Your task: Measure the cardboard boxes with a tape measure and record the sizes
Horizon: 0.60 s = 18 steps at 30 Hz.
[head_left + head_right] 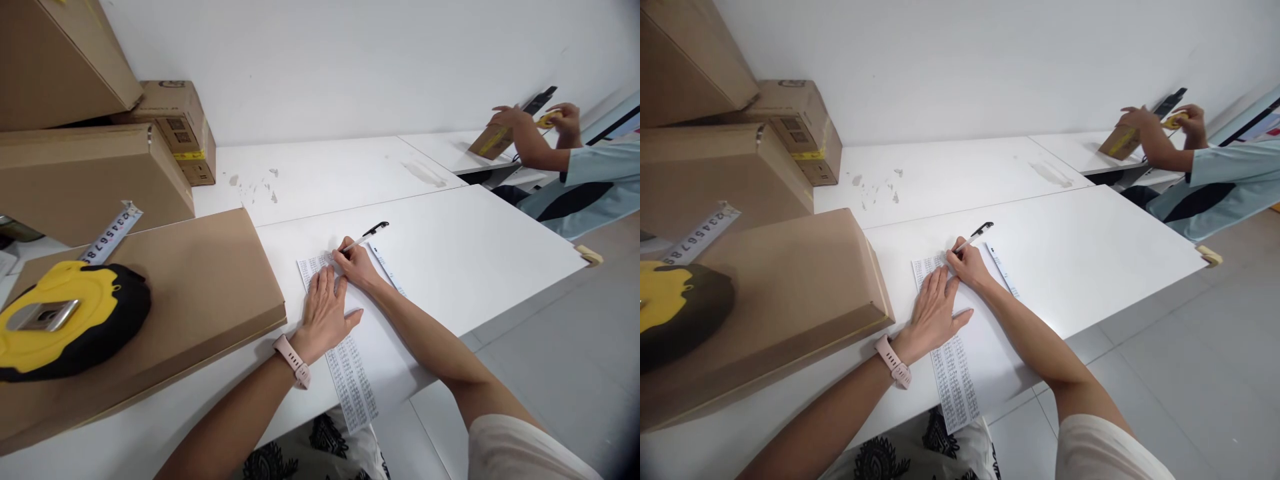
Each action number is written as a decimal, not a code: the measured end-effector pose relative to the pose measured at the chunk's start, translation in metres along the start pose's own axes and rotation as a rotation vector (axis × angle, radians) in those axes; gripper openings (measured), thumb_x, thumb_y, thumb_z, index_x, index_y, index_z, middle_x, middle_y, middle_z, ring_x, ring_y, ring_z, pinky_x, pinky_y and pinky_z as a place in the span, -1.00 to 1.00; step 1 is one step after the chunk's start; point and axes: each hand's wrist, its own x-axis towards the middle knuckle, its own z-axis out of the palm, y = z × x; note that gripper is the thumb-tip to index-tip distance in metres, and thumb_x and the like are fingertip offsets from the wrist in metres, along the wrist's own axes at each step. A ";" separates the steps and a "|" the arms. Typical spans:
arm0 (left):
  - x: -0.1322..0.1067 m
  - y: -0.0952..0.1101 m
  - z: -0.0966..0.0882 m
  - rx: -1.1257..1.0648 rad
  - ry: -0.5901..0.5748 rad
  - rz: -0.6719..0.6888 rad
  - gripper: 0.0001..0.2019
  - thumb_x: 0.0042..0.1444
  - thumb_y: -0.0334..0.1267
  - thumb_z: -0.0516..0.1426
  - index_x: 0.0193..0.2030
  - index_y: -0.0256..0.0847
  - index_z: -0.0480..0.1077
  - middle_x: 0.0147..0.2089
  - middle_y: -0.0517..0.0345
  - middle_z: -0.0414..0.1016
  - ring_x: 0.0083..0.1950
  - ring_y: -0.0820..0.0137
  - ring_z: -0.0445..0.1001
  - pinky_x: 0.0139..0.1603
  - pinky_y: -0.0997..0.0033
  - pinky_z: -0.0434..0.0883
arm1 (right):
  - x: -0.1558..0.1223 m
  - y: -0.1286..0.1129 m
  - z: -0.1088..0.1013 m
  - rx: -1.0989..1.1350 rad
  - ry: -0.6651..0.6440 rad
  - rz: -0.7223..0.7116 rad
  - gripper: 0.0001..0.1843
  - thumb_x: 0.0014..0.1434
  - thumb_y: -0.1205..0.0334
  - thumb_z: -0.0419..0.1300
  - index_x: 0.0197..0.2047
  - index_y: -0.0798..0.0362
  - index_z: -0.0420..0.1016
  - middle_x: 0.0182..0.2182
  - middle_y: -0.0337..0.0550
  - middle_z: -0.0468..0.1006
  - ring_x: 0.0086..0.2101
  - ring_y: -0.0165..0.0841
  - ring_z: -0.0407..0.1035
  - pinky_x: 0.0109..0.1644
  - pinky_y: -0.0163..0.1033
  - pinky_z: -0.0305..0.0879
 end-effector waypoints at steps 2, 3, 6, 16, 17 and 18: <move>0.000 0.000 0.000 0.004 0.000 -0.002 -0.23 0.29 0.14 0.04 0.38 -0.51 0.14 0.51 -0.52 -0.06 0.54 -0.15 -0.12 0.51 -0.12 -0.08 | 0.000 -0.001 0.000 -0.010 -0.001 -0.006 -0.81 0.17 0.21 0.14 -0.44 -0.02 0.21 -0.63 -0.41 0.20 -0.57 -0.46 0.08 -0.47 -0.27 -0.02; 0.000 0.000 0.000 0.005 0.001 -0.004 -0.23 0.29 0.15 0.04 0.39 -0.51 0.14 0.51 -0.50 -0.05 0.54 -0.15 -0.11 0.51 -0.12 -0.08 | 0.000 -0.001 0.000 -0.012 0.000 -0.007 -0.81 0.18 0.21 0.13 -0.43 -0.02 0.21 -0.63 -0.41 0.20 -0.57 -0.45 0.09 -0.46 -0.27 -0.02; 0.001 0.001 0.000 0.011 0.004 -0.007 -0.23 0.28 0.16 0.04 0.38 -0.50 0.15 0.51 -0.47 -0.03 0.54 -0.14 -0.10 0.51 -0.12 -0.06 | 0.000 0.000 0.000 -0.019 -0.001 -0.007 -0.81 0.18 0.20 0.13 -0.43 -0.02 0.21 -0.63 -0.41 0.20 -0.57 -0.45 0.09 -0.45 -0.26 -0.01; 0.000 0.001 0.001 0.047 0.009 0.002 -0.24 0.29 0.16 0.01 0.36 -0.50 0.17 0.50 -0.48 0.01 0.53 -0.15 -0.07 0.51 -0.11 -0.06 | 0.001 0.001 0.000 -0.045 -0.017 -0.016 -0.82 0.18 0.18 0.12 -0.42 -0.02 0.22 -0.63 -0.41 0.19 -0.56 -0.44 0.10 -0.43 -0.25 0.01; 0.000 0.001 0.000 0.048 0.009 0.001 -0.24 0.29 0.16 0.02 0.36 -0.50 0.17 0.50 -0.47 0.01 0.53 -0.15 -0.07 0.51 -0.10 -0.06 | 0.001 0.001 0.000 -0.043 -0.022 -0.015 -0.82 0.18 0.18 0.12 -0.42 -0.02 0.22 -0.63 -0.41 0.20 -0.56 -0.44 0.10 -0.43 -0.25 0.01; 0.000 0.001 0.000 0.047 0.010 0.000 -0.24 0.29 0.17 0.02 0.36 -0.49 0.17 0.50 -0.45 0.01 0.54 -0.14 -0.07 0.51 -0.10 -0.06 | 0.001 0.001 0.000 -0.041 -0.025 -0.014 -0.82 0.18 0.18 0.13 -0.42 -0.02 0.22 -0.63 -0.41 0.20 -0.56 -0.44 0.10 -0.43 -0.25 0.02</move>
